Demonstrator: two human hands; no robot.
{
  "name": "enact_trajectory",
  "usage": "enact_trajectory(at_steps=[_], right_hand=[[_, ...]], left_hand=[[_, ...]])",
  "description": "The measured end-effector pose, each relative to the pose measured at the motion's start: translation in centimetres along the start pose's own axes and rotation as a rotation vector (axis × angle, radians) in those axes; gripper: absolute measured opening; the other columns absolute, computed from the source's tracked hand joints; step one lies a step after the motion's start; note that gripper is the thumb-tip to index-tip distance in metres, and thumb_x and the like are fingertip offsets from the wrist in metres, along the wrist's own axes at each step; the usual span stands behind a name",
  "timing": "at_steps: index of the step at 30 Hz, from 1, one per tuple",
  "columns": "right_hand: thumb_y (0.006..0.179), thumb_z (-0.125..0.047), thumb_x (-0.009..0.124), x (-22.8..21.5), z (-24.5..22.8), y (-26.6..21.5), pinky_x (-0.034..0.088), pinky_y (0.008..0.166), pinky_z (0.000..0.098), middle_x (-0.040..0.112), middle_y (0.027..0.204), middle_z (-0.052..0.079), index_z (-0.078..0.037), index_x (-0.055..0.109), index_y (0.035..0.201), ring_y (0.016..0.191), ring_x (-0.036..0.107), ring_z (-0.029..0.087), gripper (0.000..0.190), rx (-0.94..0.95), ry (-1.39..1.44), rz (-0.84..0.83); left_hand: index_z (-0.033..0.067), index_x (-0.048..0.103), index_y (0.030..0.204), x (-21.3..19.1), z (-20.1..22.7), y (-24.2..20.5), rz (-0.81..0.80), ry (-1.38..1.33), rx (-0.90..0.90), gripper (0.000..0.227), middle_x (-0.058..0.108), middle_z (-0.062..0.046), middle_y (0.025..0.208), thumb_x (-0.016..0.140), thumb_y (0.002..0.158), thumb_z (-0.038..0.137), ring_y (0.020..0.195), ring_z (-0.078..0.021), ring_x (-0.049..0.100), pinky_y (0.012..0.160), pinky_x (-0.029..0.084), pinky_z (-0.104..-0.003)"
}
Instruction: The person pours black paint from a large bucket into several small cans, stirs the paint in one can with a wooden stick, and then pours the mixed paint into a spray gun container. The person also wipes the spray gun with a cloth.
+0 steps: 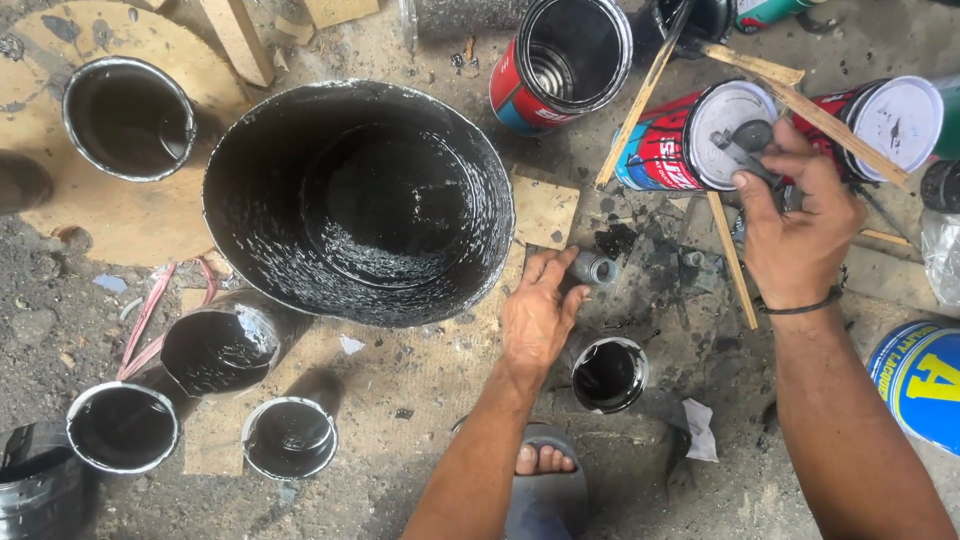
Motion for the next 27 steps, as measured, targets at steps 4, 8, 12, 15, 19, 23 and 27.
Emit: enact_trajectory(at_steps=[4,8,12,15,19,23,27], right_hand=[[0.104,0.017,0.075,0.0,0.6,-0.4,0.056,0.106,0.0494,0.066,0.136,0.040,0.015,0.062,0.115,0.126,0.068,0.045,0.017,-0.003,-0.003,0.007],[0.107,0.011,0.077,-0.4,1.1,0.0,0.055,0.083,0.0453,0.070,0.135,0.036,0.012,0.062,0.115,0.118,0.072,0.042,0.017,-0.001,-0.081,0.003],[0.111,0.005,0.081,-0.2,3.1,0.0,0.052,0.069,0.0421,0.077,0.109,0.020,0.007,0.069,0.114,0.086,0.067,0.030,0.013,-0.025,-0.239,-0.021],[0.105,0.000,0.085,0.0,4.1,-0.2,0.045,0.070,0.0428,0.074,0.102,0.016,0.005,0.071,0.108,0.083,0.060,0.029,0.014,-0.072,-0.282,0.023],[0.104,0.005,0.089,0.0,3.5,-0.5,0.041,0.063,0.0400,0.068,0.104,0.021,0.009,0.072,0.105,0.079,0.054,0.027,0.018,-0.076,-0.203,0.084],[0.101,0.018,0.091,-1.0,0.3,-1.4,0.048,0.057,0.0344,0.064,0.108,0.025,0.016,0.082,0.120,0.082,0.060,0.027,0.021,-0.098,-0.128,0.165],[0.108,0.023,0.081,-2.5,-5.6,-3.8,0.047,0.073,0.0291,0.066,0.123,0.026,0.011,0.069,0.124,0.091,0.055,0.022,0.023,0.088,0.111,0.017]], left_hand=[[0.0140,0.057,0.141,-0.7,1.1,-0.6,0.022,-0.118,-0.052,0.042,0.056,-0.008,0.140,0.063,0.099,0.014,0.053,-0.0098,0.062,0.040,0.064,-0.021],[0.0108,0.057,0.142,-1.6,1.7,-1.9,0.027,-0.185,-0.074,0.044,0.055,-0.009,0.142,0.059,0.099,0.006,0.052,-0.0057,0.058,0.037,0.059,-0.017],[0.0058,0.056,0.139,-2.7,2.0,-3.7,0.058,-0.150,0.000,0.040,0.056,-0.010,0.139,0.054,0.100,0.008,0.064,-0.0149,0.066,0.047,0.065,-0.026],[0.0016,0.058,0.136,-3.4,1.6,-5.5,0.099,-0.166,0.069,0.036,0.059,-0.010,0.132,0.054,0.101,0.007,0.061,-0.0132,0.062,0.045,0.061,-0.024],[-0.0029,0.061,0.131,-5.3,2.1,-8.2,0.130,-0.182,0.100,0.032,0.061,-0.010,0.124,0.056,0.101,0.007,0.048,-0.0076,0.055,0.036,0.056,-0.019],[-0.0030,0.060,0.130,-6.4,1.5,-11.1,0.129,-0.117,0.152,0.031,0.062,-0.015,0.128,0.053,0.103,0.011,0.071,-0.0209,0.073,0.057,0.069,-0.031],[-0.0042,0.060,0.130,-7.7,1.2,-13.5,0.052,-0.056,0.225,0.031,0.062,-0.013,0.124,0.055,0.101,0.006,0.067,-0.0176,0.065,0.049,0.064,-0.027]])
Point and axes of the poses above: each hand's wrist, its own y-axis towards the middle knuckle, its own x-axis out of the palm, z = x × y, the point moved 2 cm from there along y, towards the middle knuckle
